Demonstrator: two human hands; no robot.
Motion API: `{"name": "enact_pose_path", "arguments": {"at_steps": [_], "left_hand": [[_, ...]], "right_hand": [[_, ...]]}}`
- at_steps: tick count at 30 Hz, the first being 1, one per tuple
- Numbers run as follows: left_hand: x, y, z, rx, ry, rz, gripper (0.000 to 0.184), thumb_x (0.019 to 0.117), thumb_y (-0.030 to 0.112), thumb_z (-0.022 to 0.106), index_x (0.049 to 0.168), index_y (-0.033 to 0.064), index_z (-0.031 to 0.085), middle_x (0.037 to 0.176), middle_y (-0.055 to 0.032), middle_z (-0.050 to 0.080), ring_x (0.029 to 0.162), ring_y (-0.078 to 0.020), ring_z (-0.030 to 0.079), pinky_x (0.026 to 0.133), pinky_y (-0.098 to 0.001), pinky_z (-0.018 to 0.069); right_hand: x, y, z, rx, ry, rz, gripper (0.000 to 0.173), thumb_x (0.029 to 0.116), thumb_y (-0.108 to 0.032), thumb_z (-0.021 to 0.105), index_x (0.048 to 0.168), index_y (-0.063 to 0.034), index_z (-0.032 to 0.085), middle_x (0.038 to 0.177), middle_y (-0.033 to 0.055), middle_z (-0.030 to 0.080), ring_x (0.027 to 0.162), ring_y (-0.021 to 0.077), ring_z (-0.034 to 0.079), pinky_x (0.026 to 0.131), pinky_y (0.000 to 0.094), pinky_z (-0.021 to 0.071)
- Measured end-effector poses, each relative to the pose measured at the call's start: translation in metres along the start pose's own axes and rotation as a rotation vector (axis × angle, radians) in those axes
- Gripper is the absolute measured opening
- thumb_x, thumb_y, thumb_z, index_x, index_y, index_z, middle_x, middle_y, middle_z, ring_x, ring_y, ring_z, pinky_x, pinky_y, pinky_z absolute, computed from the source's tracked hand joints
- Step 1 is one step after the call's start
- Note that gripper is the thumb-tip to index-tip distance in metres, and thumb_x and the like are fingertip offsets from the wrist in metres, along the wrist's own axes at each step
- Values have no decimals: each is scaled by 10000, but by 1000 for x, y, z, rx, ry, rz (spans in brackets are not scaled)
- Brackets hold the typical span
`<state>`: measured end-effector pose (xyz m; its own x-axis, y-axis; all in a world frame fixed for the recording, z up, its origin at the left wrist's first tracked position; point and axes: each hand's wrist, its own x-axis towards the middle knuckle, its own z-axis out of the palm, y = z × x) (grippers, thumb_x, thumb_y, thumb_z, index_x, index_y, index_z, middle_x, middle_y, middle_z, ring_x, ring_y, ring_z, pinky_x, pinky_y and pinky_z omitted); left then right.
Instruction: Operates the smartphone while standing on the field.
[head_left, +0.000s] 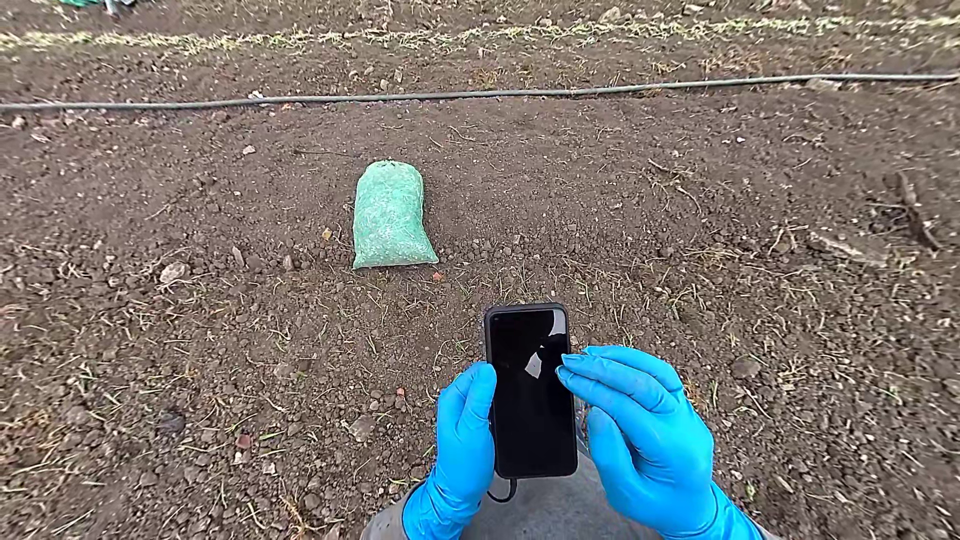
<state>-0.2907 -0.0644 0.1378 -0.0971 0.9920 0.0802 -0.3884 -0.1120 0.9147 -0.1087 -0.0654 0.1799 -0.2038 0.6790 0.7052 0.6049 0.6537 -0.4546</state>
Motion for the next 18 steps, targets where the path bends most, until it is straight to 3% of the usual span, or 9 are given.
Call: {"name": "enact_pose_path", "arguments": {"at_steps": [6, 11, 18], "left_hand": [[0, 1, 0, 7, 1, -3, 457, 1114, 244, 373, 961, -5, 723, 879, -126, 740, 842, -180, 743, 815, -361, 633], [0, 1, 1, 10, -2, -13, 451, 1114, 257, 386, 950, 3, 721, 868, -119, 734, 837, -174, 739, 808, -354, 633], [-2, 0, 4, 10, -15, -22, 445, 1114, 243, 377, 962, -7, 713, 867, -121, 732, 829, -175, 738, 803, -358, 635]], "right_hand": [[-1, 0, -3, 180, -15, 94, 361, 1035, -221, 423, 1131, -196, 770, 1233, -53, 715, 1275, 153, 571, 1098, 355, 430], [-2, 2, -9, 670, 46, 314, 352, 1070, -232, 457, 1101, -118, 789, 1229, 75, 707, 1273, 253, 588, 1107, 410, 466], [-3, 0, -9, 328, 38, 189, 344, 1059, -238, 451, 1122, -186, 786, 1317, -4, 686, 1341, 220, 542, 1146, 411, 425]]}}
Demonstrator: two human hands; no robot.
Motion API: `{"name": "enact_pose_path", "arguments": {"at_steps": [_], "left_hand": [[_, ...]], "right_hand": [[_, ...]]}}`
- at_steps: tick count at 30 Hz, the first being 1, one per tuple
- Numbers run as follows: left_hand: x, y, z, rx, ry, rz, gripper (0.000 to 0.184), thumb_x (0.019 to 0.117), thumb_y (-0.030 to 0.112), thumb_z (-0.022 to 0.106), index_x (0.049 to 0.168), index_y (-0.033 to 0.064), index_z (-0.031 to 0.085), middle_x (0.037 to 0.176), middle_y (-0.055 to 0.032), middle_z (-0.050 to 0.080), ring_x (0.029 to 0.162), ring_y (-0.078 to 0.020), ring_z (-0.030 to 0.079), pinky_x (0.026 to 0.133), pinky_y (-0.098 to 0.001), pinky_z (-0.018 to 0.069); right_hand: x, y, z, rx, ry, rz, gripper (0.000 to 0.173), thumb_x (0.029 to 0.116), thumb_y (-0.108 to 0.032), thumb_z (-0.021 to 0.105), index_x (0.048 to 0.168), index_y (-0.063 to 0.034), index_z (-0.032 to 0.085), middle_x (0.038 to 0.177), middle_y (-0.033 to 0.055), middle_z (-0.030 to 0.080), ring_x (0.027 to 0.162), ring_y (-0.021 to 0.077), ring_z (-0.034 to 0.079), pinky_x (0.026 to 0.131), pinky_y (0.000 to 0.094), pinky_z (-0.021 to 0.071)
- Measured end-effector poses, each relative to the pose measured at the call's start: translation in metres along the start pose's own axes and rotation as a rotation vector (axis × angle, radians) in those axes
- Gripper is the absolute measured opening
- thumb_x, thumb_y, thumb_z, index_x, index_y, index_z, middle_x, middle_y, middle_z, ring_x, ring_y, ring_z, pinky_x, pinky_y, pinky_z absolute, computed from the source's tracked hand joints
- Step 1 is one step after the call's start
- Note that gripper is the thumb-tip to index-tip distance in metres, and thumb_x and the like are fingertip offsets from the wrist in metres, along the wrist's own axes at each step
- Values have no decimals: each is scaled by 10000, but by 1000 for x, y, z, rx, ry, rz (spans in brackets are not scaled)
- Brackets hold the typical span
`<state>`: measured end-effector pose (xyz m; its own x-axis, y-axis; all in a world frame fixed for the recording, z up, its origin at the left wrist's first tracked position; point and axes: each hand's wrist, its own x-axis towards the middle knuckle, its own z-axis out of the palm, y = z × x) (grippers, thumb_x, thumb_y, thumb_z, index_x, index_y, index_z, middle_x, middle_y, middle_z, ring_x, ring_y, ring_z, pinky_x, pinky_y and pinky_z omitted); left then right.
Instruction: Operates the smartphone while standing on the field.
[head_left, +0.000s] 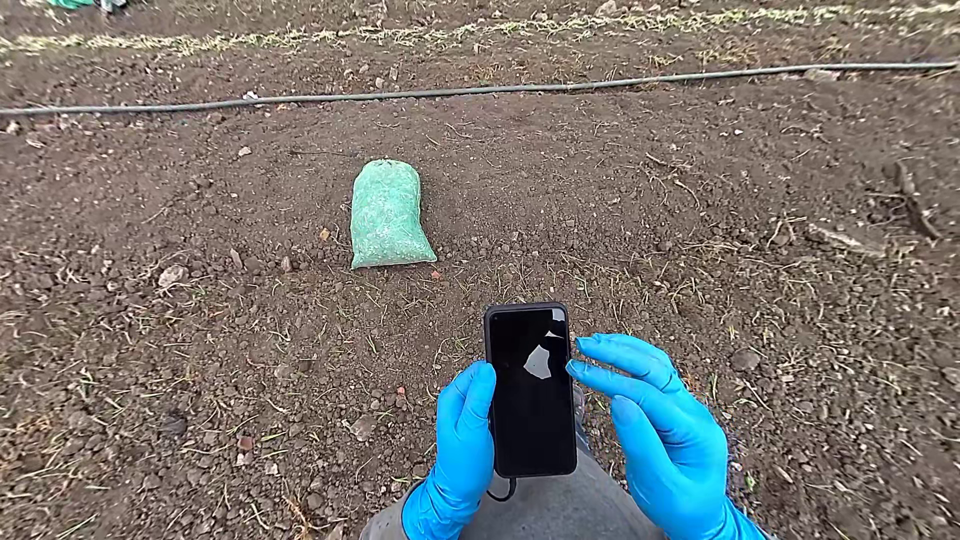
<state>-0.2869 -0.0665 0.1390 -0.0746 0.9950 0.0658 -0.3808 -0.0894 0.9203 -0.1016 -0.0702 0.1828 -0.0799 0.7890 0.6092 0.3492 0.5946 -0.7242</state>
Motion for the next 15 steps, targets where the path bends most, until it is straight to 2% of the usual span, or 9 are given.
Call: {"name": "enact_pose_path", "arguments": {"at_steps": [3, 7, 15], "left_hand": [[-1, 0, 1, -6, -14, -1, 451, 1116, 246, 374, 968, -10, 715, 868, -124, 735, 821, -173, 742, 793, -354, 638], [-3, 0, 2, -14, -23, 0, 454, 1119, 255, 379, 965, -17, 709, 863, -125, 733, 821, -167, 740, 792, -341, 635], [-7, 0, 4, -11, -28, 25, 452, 1116, 236, 382, 923, -4, 712, 831, -94, 721, 800, -139, 724, 783, -318, 623]], "right_hand": [[0, -1, 6, -214, -71, -107, 350, 1028, -235, 454, 1178, -248, 769, 1426, -47, 618, 1421, 193, 449, 1182, 411, 353], [2, -2, 15, -358, -159, -193, 354, 1006, -243, 490, 1246, -292, 746, 1540, -34, 523, 1485, 206, 360, 1188, 436, 300], [10, -5, 23, -481, -258, -224, 326, 996, -256, 523, 1202, -284, 773, 1556, -20, 510, 1515, 270, 315, 1188, 505, 284]]}}
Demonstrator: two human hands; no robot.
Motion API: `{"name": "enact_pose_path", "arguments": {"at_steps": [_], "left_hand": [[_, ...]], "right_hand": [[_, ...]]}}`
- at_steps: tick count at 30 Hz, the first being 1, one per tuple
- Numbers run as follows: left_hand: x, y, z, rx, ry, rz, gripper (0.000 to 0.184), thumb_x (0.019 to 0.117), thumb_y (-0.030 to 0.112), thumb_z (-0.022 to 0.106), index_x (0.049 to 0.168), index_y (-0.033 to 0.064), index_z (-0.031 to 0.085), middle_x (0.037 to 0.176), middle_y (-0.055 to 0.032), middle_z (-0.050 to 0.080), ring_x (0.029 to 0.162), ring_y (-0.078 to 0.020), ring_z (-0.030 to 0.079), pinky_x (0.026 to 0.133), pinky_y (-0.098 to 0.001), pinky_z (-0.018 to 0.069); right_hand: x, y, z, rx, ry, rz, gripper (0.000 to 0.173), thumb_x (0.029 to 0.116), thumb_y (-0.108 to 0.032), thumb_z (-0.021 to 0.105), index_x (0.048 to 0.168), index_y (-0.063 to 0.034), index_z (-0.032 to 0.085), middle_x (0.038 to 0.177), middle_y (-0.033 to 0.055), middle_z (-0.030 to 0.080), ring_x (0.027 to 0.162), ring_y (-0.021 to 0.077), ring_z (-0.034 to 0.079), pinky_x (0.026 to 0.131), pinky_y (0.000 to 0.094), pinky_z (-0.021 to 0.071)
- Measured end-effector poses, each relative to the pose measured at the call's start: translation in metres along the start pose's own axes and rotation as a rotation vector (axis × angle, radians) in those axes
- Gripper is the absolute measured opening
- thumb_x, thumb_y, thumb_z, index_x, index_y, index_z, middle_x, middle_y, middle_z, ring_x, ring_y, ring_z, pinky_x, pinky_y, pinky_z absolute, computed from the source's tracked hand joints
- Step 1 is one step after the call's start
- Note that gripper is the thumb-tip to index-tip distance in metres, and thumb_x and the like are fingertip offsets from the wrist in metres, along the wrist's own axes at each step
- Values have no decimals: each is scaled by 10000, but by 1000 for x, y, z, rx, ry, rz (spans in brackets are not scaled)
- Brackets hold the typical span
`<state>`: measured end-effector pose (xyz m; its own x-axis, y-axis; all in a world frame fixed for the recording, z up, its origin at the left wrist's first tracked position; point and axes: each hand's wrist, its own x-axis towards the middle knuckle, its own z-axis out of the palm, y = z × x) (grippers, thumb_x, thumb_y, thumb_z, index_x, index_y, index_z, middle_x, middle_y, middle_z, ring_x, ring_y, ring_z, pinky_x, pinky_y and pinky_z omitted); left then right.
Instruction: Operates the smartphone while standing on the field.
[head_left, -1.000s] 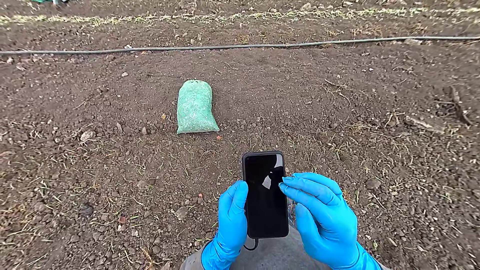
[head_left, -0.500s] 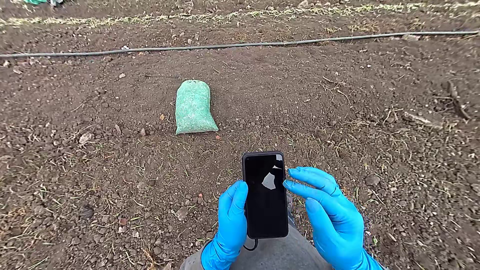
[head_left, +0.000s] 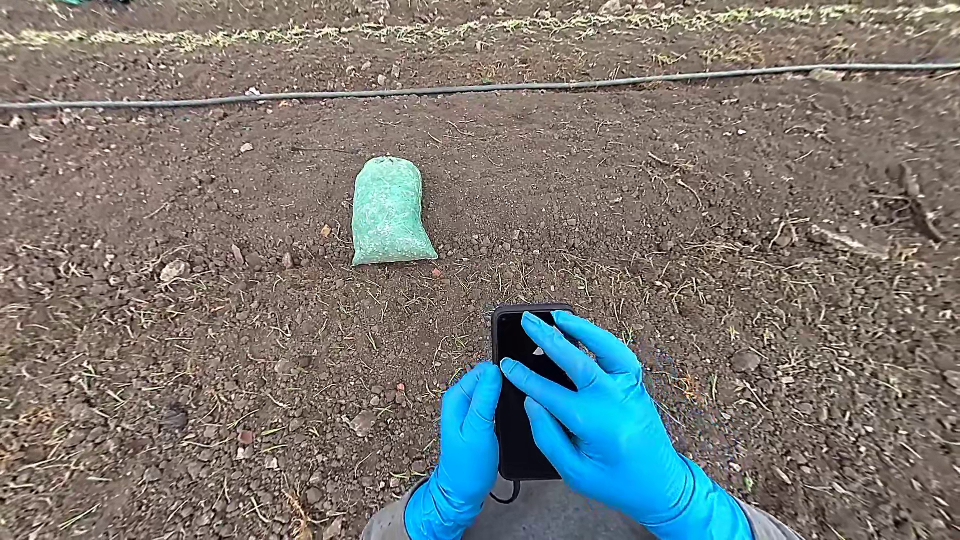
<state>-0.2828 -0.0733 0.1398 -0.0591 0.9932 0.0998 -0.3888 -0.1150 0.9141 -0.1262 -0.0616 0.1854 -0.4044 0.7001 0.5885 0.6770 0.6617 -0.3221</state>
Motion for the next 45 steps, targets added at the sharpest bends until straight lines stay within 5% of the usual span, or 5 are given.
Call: {"name": "enact_pose_path", "arguments": {"at_steps": [10, 32, 45], "left_hand": [[0, -3, -6, -1, 6, -23, 477, 1117, 311, 398, 962, 0, 726, 864, -117, 737, 825, -169, 741, 792, -354, 635], [5, -3, -4, -8, 33, -39, 446, 1108, 227, 364, 961, -4, 716, 857, -113, 739, 815, -164, 744, 787, -346, 638], [1, -3, -1, 23, 15, -44, 446, 1108, 236, 375, 952, 1, 720, 873, -120, 737, 836, -179, 742, 804, -364, 636]], "right_hand": [[-1, 6, -15, 113, 221, 94, 354, 1021, -228, 456, 1183, -216, 771, 1443, -18, 619, 1432, 207, 452, 1183, 424, 344], [-39, 7, 1, 65, 32, 2, 337, 969, -199, 496, 1160, -252, 769, 1433, -53, 627, 1416, 202, 460, 1171, 402, 325], [-40, 8, -8, 149, 176, 71, 364, 995, -203, 450, 1182, -219, 762, 1366, -46, 669, 1360, 181, 515, 1143, 385, 380]]}}
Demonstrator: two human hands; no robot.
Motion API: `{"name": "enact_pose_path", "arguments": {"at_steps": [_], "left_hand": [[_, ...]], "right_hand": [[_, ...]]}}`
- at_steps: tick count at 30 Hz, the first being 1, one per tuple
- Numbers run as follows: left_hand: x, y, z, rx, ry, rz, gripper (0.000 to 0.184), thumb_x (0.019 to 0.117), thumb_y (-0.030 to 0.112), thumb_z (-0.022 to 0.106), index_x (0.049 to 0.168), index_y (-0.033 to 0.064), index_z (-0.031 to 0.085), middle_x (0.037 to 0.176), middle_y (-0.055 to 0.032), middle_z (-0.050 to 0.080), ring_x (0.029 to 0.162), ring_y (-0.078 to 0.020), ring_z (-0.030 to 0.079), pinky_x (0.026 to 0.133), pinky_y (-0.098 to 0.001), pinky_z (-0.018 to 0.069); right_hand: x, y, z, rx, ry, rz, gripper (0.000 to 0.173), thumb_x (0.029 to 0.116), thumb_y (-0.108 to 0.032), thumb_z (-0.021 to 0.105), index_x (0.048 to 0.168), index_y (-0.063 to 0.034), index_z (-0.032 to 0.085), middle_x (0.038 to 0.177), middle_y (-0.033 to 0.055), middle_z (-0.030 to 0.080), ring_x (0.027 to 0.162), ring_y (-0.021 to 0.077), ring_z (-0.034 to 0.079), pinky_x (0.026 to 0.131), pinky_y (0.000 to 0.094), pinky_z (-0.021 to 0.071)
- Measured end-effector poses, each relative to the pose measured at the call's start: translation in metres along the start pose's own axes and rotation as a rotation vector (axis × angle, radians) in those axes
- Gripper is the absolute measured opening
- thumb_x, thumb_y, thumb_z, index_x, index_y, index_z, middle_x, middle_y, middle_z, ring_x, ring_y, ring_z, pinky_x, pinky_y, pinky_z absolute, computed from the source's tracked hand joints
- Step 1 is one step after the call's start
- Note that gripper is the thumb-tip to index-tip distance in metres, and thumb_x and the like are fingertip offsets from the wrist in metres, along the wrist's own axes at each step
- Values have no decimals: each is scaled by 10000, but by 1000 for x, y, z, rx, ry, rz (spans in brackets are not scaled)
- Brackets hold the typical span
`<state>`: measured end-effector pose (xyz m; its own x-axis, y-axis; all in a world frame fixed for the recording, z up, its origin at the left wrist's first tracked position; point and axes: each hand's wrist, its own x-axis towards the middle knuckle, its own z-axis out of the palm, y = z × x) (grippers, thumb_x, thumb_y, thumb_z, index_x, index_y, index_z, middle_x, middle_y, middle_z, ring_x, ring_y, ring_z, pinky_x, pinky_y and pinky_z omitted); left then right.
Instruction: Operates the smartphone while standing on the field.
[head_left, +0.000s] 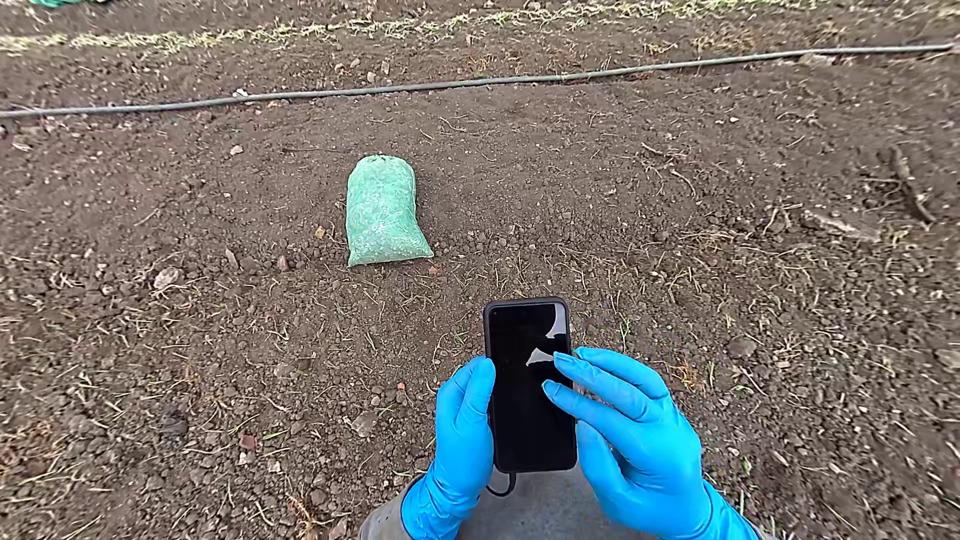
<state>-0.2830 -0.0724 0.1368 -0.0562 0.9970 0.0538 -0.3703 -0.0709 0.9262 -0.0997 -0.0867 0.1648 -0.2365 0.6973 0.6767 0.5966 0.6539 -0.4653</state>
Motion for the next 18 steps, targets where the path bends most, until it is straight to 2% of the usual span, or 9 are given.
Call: {"name": "enact_pose_path", "arguments": {"at_steps": [6, 18], "left_hand": [[-2, -1, 1, 4, -7, 15, 445, 1110, 246, 383, 928, 11, 714, 854, -109, 727, 826, -173, 736, 802, -359, 633], [-4, -4, 4, 4, -18, -3, 442, 1108, 233, 373, 963, -2, 718, 882, -122, 737, 851, -177, 740, 827, -363, 630]], "right_hand": [[-3, 1, -3, -14, 35, 46, 383, 1023, -203, 406, 1189, -180, 750, 1362, -24, 676, 1363, 200, 527, 1141, 382, 401], [-9, 1, -5, -14, 61, 97, 389, 1025, -212, 400, 1191, -183, 750, 1349, -30, 681, 1358, 187, 528, 1139, 375, 403]]}}
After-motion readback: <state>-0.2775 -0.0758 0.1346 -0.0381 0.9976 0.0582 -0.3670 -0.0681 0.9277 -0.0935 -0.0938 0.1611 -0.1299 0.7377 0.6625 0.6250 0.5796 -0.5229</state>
